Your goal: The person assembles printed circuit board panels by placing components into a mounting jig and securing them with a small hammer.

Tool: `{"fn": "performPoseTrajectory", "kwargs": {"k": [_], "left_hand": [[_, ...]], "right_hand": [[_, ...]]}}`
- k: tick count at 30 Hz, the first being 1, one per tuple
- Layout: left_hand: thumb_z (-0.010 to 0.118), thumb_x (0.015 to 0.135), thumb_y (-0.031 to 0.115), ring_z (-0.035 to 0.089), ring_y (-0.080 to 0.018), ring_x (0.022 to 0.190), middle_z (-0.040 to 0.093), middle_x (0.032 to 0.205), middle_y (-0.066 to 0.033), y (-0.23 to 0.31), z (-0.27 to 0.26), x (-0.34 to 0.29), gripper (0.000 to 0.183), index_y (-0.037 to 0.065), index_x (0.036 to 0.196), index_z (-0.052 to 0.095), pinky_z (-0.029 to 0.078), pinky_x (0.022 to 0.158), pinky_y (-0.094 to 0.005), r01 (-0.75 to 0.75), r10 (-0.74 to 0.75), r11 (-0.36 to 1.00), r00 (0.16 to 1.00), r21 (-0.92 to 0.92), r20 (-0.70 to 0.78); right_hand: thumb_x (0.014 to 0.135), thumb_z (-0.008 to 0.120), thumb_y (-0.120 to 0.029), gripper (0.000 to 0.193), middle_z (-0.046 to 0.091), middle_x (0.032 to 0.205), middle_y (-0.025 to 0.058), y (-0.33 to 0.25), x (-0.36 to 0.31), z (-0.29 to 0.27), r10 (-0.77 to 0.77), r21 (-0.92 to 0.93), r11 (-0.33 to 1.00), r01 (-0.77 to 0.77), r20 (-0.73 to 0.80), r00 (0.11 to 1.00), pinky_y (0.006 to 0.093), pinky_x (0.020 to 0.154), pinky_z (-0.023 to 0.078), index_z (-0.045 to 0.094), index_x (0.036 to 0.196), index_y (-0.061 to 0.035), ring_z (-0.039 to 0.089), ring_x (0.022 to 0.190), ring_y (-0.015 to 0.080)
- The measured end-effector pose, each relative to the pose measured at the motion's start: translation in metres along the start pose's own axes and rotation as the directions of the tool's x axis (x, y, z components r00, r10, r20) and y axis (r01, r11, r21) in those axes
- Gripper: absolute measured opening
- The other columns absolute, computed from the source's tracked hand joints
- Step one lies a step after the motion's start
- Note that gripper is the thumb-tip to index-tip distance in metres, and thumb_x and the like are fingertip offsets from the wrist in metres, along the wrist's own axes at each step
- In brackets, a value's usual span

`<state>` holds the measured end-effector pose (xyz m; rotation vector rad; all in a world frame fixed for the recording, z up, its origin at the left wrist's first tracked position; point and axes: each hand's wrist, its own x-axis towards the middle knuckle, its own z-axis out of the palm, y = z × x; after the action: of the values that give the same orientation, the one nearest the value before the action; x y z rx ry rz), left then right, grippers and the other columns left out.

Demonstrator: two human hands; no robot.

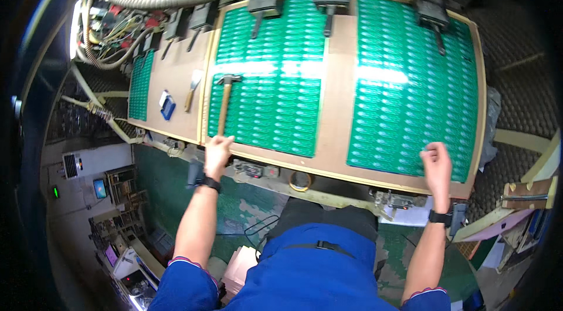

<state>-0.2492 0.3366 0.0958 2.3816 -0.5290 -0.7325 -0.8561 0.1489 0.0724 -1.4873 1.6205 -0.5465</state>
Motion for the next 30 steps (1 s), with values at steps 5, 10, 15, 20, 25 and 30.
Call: {"fn": "performPoseTrajectory", "kwargs": {"k": [5,10,15,20,25,30], "left_hand": [[0.076,0.091,0.025,0.057,-0.0117,0.06,0.057,0.07,0.0,-0.046,-0.178,0.077,0.024,0.007,0.089,0.06,0.05,0.055,-0.0269,0.226,-0.228,0.961,0.974,-0.157,0.007],[0.082,0.081,0.02,0.068,-0.0324,0.1,0.07,0.107,-0.0204,-0.093,-0.299,0.221,0.05,-0.003,0.12,0.061,0.054,0.089,-0.0408,-0.016,0.085,0.878,0.989,0.478,-0.123],[0.089,0.068,0.017,0.042,-0.0428,0.135,0.045,0.148,-0.0239,-0.1,-0.282,0.33,0.092,-0.001,0.145,0.041,0.037,0.116,-0.047,-0.32,0.433,0.562,0.899,0.763,0.058],[0.091,0.059,0.015,0.045,-0.0428,0.131,0.05,0.144,-0.0236,-0.115,-0.277,0.371,0.104,0.0,0.149,0.04,0.036,0.115,-0.0478,-0.409,0.388,0.649,0.903,0.642,0.183],[0.084,0.063,0.011,0.051,-0.0439,0.124,0.055,0.129,-0.0251,-0.125,-0.275,0.352,0.087,-0.004,0.14,0.046,0.041,0.108,-0.0475,-0.495,0.497,0.659,0.852,0.567,0.166],[0.086,0.062,0.012,0.049,-0.0453,0.12,0.051,0.126,-0.0246,-0.084,-0.239,0.208,0.086,-0.005,0.136,0.046,0.042,0.104,-0.0497,-0.609,0.535,0.631,0.791,0.481,0.298]], "right_hand": [[0.087,0.071,-0.007,0.025,0.061,0.079,0.0062,-0.145,-0.039,0.164,-0.231,0.128,0.972,0.197,0.385,0.894,0.0308,0.067,0.05,0.062,0.11,-0.0005,0.058,0.071,0.0137],[0.089,0.071,-0.011,0.054,0.063,0.086,0.0123,-0.247,-0.058,0.317,-0.247,0.132,0.967,0.216,0.678,0.693,0.039,0.072,0.052,0.05,0.138,-0.004,0.063,0.077,0.0274],[0.093,0.071,-0.032,0.073,0.059,0.108,0.0216,-0.315,-0.055,0.452,-0.266,-0.115,0.918,0.38,0.531,0.804,0.0481,0.082,0.053,0.035,0.155,-0.0172,0.063,0.094,0.0399],[0.092,0.068,-0.035,0.043,0.057,0.107,0.0216,-0.366,-0.044,0.511,-0.208,-0.433,0.799,0.418,0.453,0.867,0.0514,0.074,0.057,0.056,0.125,-0.0116,0.065,0.095,0.0408],[0.084,0.06,-0.007,0.036,0.054,0.105,0.0247,-0.357,-0.04,0.511,-0.166,-0.406,0.869,0.282,0.298,0.94,0.0544,0.076,0.055,0.052,0.119,-0.0068,0.064,0.091,0.0443],[0.082,0.056,-0.003,0.047,0.062,0.103,0.0298,-0.332,-0.037,0.46,-0.037,-0.048,0.998,0.046,0.176,0.984,0.0545,0.077,0.052,0.042,0.127,-0.0004,0.064,0.091,0.0484]]}}
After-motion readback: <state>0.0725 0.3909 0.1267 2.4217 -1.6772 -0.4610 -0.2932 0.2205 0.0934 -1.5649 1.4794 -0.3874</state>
